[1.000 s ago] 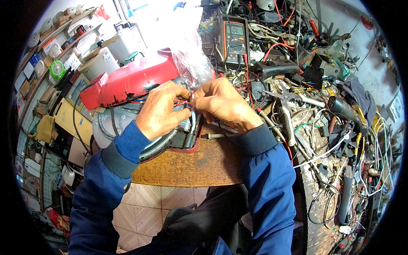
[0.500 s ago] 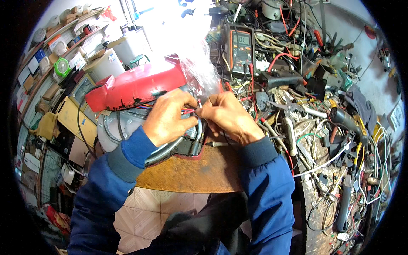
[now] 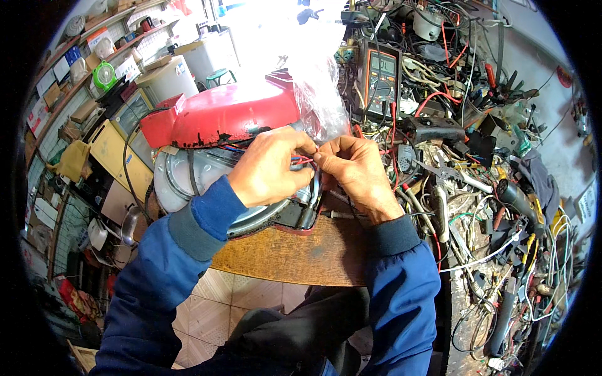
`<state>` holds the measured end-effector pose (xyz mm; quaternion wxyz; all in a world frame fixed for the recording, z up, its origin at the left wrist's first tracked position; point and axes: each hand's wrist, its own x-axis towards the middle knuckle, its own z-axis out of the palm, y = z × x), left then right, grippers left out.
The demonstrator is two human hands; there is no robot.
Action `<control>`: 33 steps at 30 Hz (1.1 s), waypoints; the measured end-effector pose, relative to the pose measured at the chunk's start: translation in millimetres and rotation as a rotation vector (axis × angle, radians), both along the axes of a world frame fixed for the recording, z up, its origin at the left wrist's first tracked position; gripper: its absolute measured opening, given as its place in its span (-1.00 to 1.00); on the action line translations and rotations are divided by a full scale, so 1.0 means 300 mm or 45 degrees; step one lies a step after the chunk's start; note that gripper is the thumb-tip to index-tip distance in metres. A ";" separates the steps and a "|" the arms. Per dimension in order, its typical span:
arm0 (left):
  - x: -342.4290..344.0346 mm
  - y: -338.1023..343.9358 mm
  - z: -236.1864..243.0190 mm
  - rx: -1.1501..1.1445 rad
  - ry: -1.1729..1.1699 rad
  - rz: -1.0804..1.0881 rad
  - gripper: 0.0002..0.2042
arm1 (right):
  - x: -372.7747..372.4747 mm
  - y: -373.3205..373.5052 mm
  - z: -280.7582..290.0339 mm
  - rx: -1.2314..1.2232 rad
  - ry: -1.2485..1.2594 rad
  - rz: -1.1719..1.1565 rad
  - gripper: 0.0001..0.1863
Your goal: The person works on a red circular electronic device, using pliers to strip and twist wires. They connect the wires to a multimeter to test the electrical circuit and then continue manipulating the connections on the device.
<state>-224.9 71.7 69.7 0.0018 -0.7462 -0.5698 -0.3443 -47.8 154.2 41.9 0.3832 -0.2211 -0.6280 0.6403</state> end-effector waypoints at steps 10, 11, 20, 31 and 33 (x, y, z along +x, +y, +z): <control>0.004 0.021 0.024 -0.159 -0.229 0.083 -0.78 | -0.006 0.002 -0.022 0.060 0.049 0.041 -0.87; 0.005 0.021 0.026 -0.147 -0.218 0.093 -0.78 | -0.009 0.007 -0.033 0.079 0.048 0.040 -0.87; 0.011 0.017 0.014 -0.012 -0.042 0.154 -0.83 | -0.007 -0.005 -0.013 0.090 -0.033 0.034 -0.87; 0.023 0.064 0.010 -0.142 -0.004 0.276 -0.77 | 0.009 0.021 -0.026 -0.236 -0.040 0.083 -0.79; 0.021 0.073 0.020 -0.162 0.010 0.303 -0.75 | 0.001 0.027 -0.035 -0.171 -0.048 0.087 -0.80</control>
